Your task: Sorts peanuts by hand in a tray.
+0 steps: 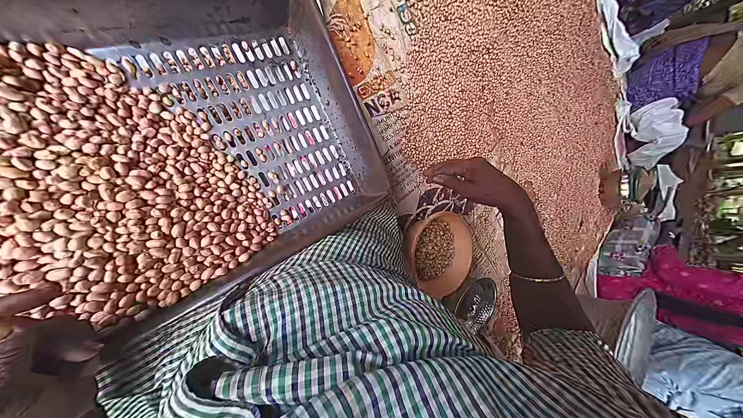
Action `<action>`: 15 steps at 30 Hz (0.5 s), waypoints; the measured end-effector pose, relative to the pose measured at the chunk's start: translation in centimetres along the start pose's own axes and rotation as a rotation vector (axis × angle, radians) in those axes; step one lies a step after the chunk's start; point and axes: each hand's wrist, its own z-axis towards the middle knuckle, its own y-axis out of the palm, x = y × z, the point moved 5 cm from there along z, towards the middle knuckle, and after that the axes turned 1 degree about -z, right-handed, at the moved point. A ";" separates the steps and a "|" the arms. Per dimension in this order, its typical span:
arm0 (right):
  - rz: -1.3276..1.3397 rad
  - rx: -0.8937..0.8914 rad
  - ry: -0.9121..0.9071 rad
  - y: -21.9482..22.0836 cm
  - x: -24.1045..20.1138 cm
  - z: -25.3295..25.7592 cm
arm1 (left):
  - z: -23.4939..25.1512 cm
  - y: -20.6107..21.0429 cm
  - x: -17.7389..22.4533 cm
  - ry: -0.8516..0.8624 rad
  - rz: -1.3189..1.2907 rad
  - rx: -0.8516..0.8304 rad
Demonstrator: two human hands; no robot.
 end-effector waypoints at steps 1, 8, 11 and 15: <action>0.081 0.136 -0.163 0.0 -1.8 1.7 | 0.6 1.0 0.8 -0.015 -0.041 -0.055; 0.602 -0.245 -1.090 9.4 -18.4 13.9 | 2.7 3.5 4.9 -0.125 -0.631 0.027; 0.580 -0.490 -1.258 13.3 -23.5 14.9 | 2.8 3.7 5.1 -0.135 -0.696 0.008; 0.400 -0.609 -1.426 17.6 -24.9 13.9 | 2.5 3.8 5.1 -0.146 -0.686 -0.038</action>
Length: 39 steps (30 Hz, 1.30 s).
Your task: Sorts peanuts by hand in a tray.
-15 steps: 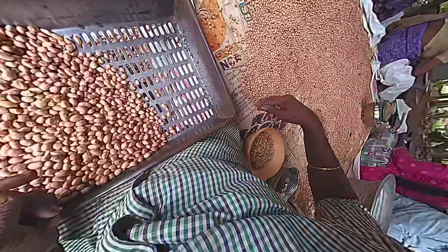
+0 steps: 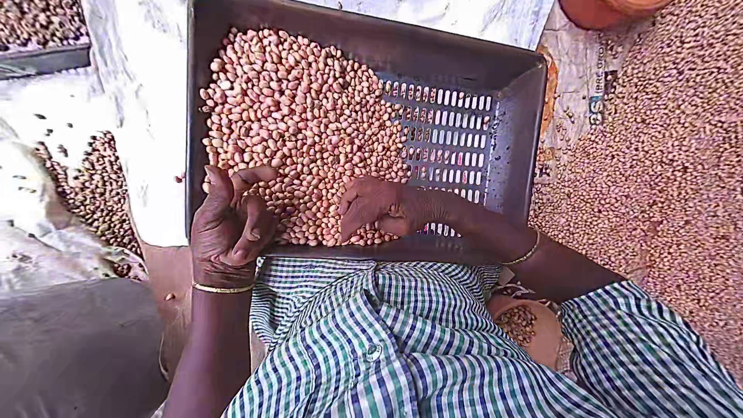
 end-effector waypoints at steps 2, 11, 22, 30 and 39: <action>-0.113 -0.160 0.083 0.8 -0.1 -1.3 | 0.0 -0.1 0.0 -0.021 -0.011 -0.010; -0.582 0.427 0.682 -11.3 -5.9 -12.5 | 0.4 -0.2 -0.3 -0.060 0.018 -0.050; -0.803 1.126 0.735 -16.1 -8.6 -19.9 | 0.5 -3.2 -0.4 -0.040 -0.015 -0.163; -0.947 0.322 0.972 -6.3 -5.5 -13.7 | 0.5 -3.1 -0.5 -0.013 0.033 -0.156; -1.061 -0.012 1.120 -3.6 -4.8 -11.4 | 0.9 -1.1 -0.3 -0.014 0.057 -0.194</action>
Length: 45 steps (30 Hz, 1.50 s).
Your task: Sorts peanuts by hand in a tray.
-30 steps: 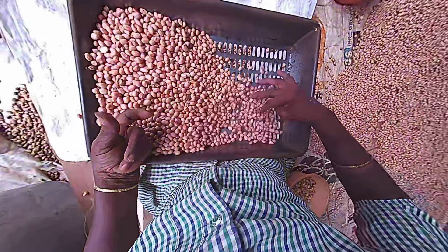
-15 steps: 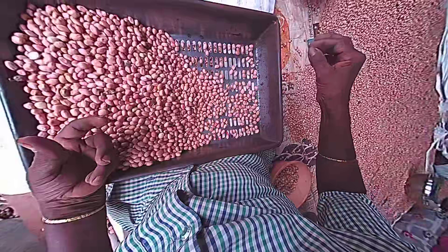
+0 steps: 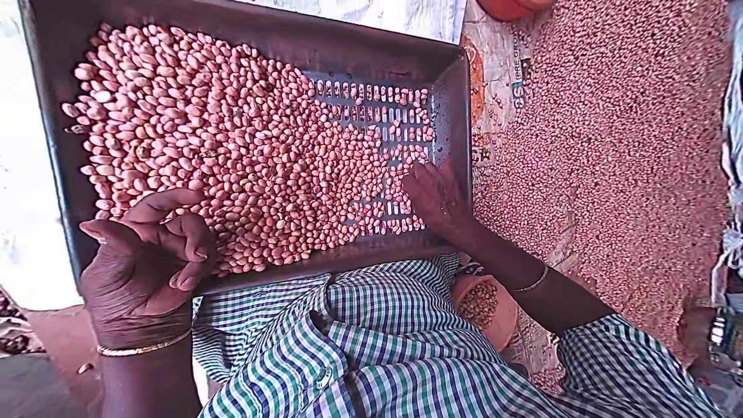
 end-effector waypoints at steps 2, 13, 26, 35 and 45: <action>0.047 0.010 0.035 0.6 0.7 0.9 | 0.1 0.5 0.1 0.013 0.002 0.014; 0.279 -0.041 0.226 1.2 1.6 1.2 | 0.0 0.7 0.0 0.053 0.102 0.097; 0.836 0.029 0.112 -6.1 2.5 9.5 | 0.6 1.7 0.1 0.039 -0.062 0.050; 1.205 0.241 -0.541 -2.3 -1.0 11.5 | -0.1 1.2 -0.3 -0.007 -0.180 0.113; 0.532 -0.231 -0.819 2.3 -1.6 6.4 | -0.1 1.2 -0.1 -0.041 -0.124 0.121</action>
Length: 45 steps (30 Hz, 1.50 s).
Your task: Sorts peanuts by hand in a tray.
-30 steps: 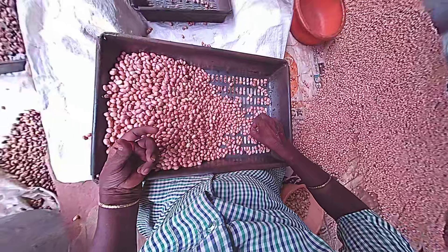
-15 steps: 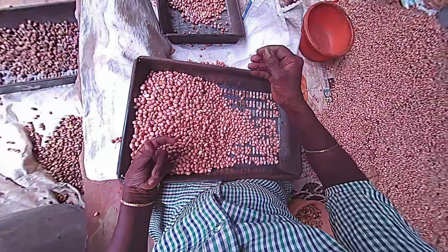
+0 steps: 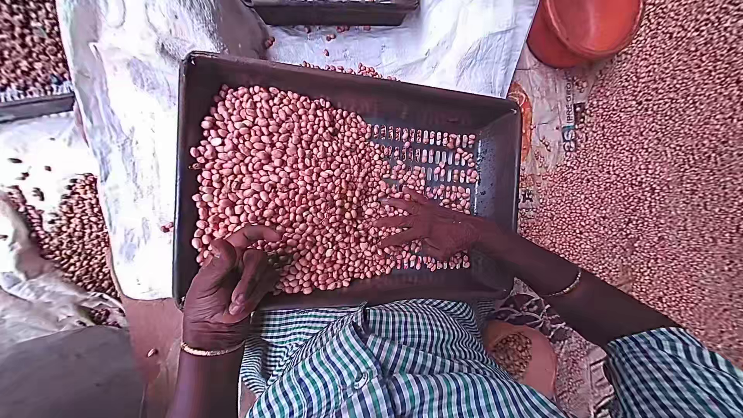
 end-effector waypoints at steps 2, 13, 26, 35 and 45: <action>-0.062 -0.051 0.133 -0.5 -0.4 -4.3 | 0.0 0.0 -0.1 -0.007 0.006 -0.019; 0.651 1.074 0.893 -6.8 6.8 -5.0 | -0.4 0.3 0.1 -0.013 0.038 -0.041; -0.560 0.367 0.511 -1.8 -0.6 2.1 | 0.0 0.2 0.0 0.027 0.107 -0.058; 0.104 0.547 0.622 -6.7 0.7 2.3 | 0.0 0.3 0.1 0.063 0.123 -0.088; -0.118 0.567 0.583 -3.8 -3.5 -0.1 | 0.0 0.5 -0.7 -0.158 0.137 -0.056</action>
